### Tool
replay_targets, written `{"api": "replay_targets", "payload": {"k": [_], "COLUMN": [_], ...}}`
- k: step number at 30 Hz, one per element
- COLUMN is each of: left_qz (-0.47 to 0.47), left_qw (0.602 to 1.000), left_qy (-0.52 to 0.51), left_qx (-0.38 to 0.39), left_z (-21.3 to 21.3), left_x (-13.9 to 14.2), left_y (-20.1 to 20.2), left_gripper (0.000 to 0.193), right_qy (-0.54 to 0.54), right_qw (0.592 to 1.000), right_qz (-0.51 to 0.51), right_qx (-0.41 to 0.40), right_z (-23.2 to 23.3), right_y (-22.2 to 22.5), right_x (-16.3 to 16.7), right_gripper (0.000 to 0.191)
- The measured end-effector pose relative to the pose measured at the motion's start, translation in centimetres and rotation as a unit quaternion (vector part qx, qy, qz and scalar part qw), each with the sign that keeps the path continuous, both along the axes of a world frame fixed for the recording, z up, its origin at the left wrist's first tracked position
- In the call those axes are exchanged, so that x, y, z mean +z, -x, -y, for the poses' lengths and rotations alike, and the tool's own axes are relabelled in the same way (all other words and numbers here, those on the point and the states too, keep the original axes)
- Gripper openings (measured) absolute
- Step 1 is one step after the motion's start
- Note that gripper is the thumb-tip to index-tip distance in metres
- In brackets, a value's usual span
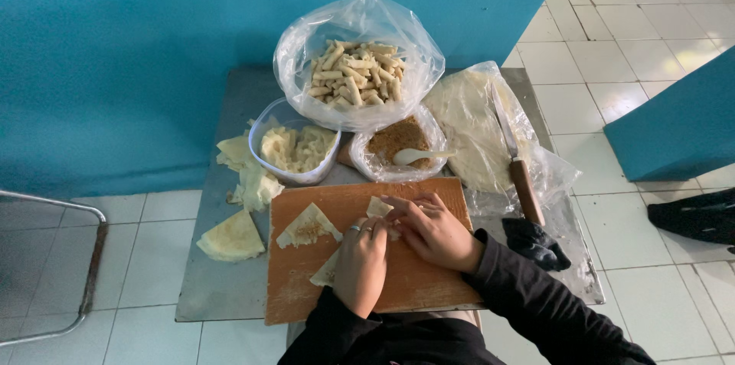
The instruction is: The person sits at a low metal table and assembles filled pastries from triangular dough wrappers. They pinch filling from a container, place it on a wrapper, fold the wrapper over the filling and press the edges, arranging the folded pastries on a wooden board one at a time.
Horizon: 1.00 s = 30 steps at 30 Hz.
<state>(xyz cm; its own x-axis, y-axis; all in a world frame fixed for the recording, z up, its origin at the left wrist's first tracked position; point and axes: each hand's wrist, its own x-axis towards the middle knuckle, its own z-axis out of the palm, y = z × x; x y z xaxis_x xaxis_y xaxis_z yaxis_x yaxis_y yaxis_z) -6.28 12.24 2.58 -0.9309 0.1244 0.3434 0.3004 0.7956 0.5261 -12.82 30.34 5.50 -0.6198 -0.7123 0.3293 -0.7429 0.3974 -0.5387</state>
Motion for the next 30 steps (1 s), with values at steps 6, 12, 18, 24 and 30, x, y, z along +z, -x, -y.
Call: {"api": "replay_targets", "payload": {"k": [6, 12, 18, 24, 30], "left_qz": [-0.031, -0.040, -0.032, -0.061, 0.015], "left_qw": [0.999, 0.999, 0.999, 0.998, 1.000], "left_qy": [0.008, 0.009, 0.006, 0.026, -0.004], "left_qx": [0.000, -0.002, -0.005, 0.014, 0.015], "left_z": [0.0, 0.0, -0.1, -0.1, 0.4], "left_x": [-0.1, -0.2, 0.0, -0.4, -0.6], "left_y": [0.1, 0.1, 0.1, 0.3, 0.7], "left_gripper": [0.026, 0.023, 0.022, 0.021, 0.018], "right_qy": [-0.007, -0.001, -0.002, 0.004, -0.034], "right_qw": [1.000, 1.000, 1.000, 1.000, 0.999], "right_qz": [0.000, -0.014, -0.003, 0.008, 0.033], "right_qx": [-0.006, 0.003, -0.006, -0.004, 0.016], "right_z": [0.0, 0.0, 0.0, 0.0, -0.5], "right_y": [0.0, 0.1, -0.1, -0.1, 1.0], "right_x": [-0.1, -0.1, 0.1, 0.3, 0.8], "right_gripper": [0.071, 0.070, 0.072, 0.073, 0.081]}}
